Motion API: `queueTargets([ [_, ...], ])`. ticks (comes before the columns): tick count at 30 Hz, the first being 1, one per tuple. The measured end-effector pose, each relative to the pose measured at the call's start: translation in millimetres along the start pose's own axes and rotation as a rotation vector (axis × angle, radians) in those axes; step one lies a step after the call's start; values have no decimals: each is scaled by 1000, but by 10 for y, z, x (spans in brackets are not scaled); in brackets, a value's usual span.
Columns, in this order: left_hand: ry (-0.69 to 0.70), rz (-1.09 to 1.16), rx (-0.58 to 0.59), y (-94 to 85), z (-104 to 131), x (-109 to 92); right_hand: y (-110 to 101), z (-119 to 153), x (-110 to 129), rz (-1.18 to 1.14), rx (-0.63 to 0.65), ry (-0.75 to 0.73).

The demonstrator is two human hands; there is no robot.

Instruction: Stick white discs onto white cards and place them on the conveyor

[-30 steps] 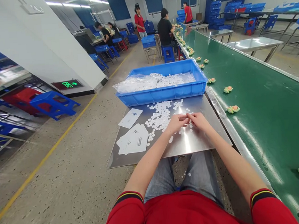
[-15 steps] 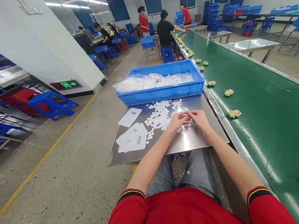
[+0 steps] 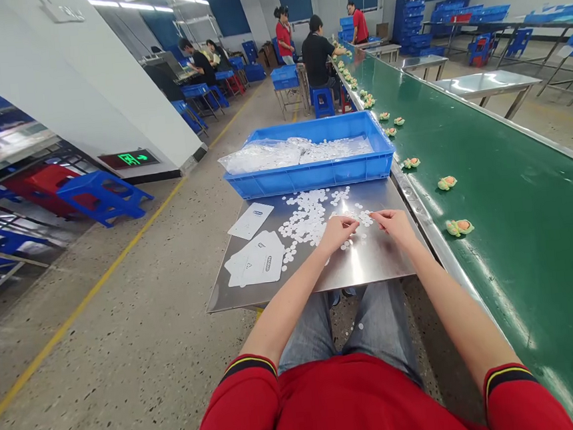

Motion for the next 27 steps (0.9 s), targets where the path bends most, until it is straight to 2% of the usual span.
queueTargets([
  [5,51,-192,26,46,36,-79,79,45,-36,-6,48,36],
  [10,199,-293,125,134,90,-239,274,15,4,-61,158,77],
  [15,252,-298,0,115,163,-322,358,45,118,-98,236,81],
  [17,257,-287,-23,103,177,-359,330,65,165,-99,244,75],
  [19,246,-243,3,84,158,-388,261,78,197,-97,249,76],
  [22,209,-184,38,13,86,-389,61,77,209,-67,203,65],
  [25,158,-287,28,-59,19,-311,-157,77,123,-71,90,95],
  [27,124,-404,60,-62,-2,-223,-205,86,18,-97,66,144],
])
Point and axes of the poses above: each hand's wrist, its own z-axis away from the middle knuckle, its own y-axis out of the palm, x = y × z, the point moved 6 cm from there along -z, towards the middle knuckle, and after that the axes turned 13 degrees about x, right-handed, at the moved point
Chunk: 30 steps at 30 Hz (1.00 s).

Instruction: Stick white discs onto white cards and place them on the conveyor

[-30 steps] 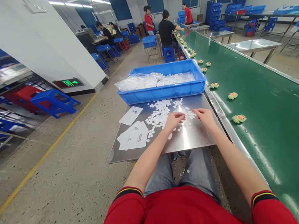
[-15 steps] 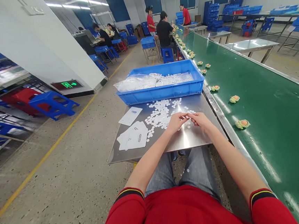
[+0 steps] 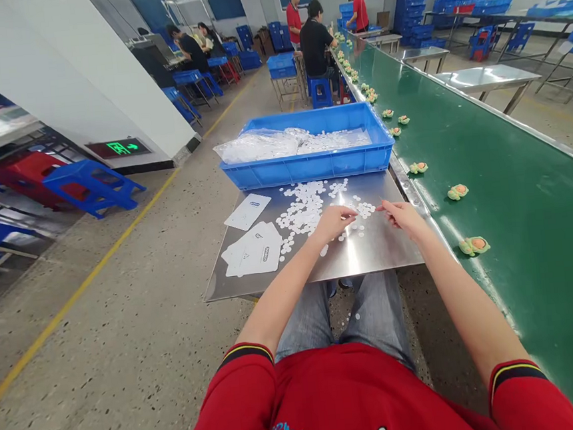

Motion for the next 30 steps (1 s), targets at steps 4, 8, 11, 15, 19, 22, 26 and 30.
queueTargets([
  [4,17,-117,40,25,60,102,71,-5,-152,-7,35,20],
  [8,39,-71,-48,-27,133,35,206,-11,-148,-19,54,-10],
  [11,57,36,-23,59,119,-99,325,-20,-50,-32,79,-29],
  [15,142,-3,-138,82,107,-261,400,-8,93,-54,102,-72],
  [19,60,-62,-285,-34,133,-145,303,22,104,25,32,-126],
  [22,-67,-161,-202,-29,127,13,239,39,2,130,-36,-87],
  [26,-114,-329,-116,31,161,89,285,71,-91,171,-17,-66],
  [30,-40,-354,-76,114,193,44,328,96,-89,230,7,-88],
])
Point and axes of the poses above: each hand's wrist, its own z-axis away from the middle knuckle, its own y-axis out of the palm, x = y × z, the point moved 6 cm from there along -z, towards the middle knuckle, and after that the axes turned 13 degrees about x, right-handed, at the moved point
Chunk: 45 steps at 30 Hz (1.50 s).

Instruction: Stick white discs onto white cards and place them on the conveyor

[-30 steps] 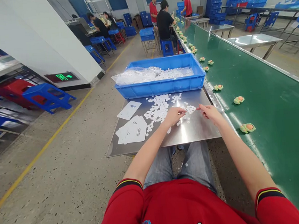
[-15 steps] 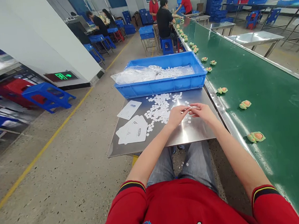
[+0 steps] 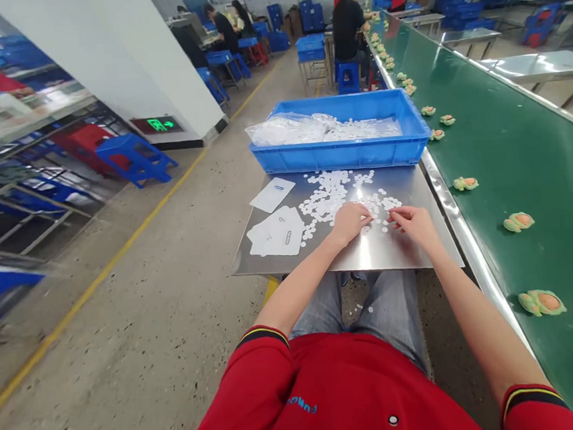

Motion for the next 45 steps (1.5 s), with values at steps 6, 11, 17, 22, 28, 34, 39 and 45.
queueTargets([
  [6,16,78,-18,-200,234,128,42,23,-7,15,25,-61],
  [11,-192,-181,-62,-595,1263,814,42,173,-67,-27,-2,-100],
  [17,-256,-406,16,-362,2471,1321,226,405,-140,-102,8,-85],
  [22,-226,-391,-79,-320,2671,1363,455,559,-105,-62,12,-103],
  [28,-250,4,-430,-675,2575,1281,692,661,314,-16,-36,-264],
  [34,-185,333,-570,-794,2339,798,1094,743,917,74,40,-498],
  [39,-52,413,-454,-679,2137,498,1291,798,1053,408,106,-713],
  [45,-4,419,-395,-545,2008,404,1309,834,916,617,263,-761],
])
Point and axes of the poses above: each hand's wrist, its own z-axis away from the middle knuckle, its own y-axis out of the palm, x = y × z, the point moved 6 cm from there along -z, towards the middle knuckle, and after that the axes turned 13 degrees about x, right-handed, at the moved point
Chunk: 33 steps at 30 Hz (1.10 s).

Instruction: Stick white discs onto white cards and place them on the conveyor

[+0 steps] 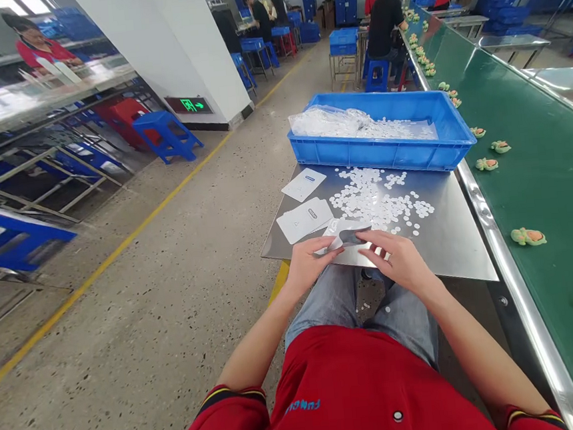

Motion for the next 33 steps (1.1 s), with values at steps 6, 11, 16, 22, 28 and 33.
queueTargets([
  [6,-136,-406,54,-163,-280,332,-1031,492,-295,306,-509,119],
  [11,-392,-665,108,-409,-432,814,-1938,1495,-1103,580,-755,660],
  [16,-314,-784,154,-336,-415,868,-1882,2196,-1751,541,-273,1334],
  [22,-296,-819,36,-344,-344,825,-1033,1368,-1388,465,-156,980],
  [28,-407,-321,-101,-640,-229,966,-82,654,-1122,543,92,615],
  [33,-366,-218,-169,-733,-144,927,64,911,-977,677,12,496],
])
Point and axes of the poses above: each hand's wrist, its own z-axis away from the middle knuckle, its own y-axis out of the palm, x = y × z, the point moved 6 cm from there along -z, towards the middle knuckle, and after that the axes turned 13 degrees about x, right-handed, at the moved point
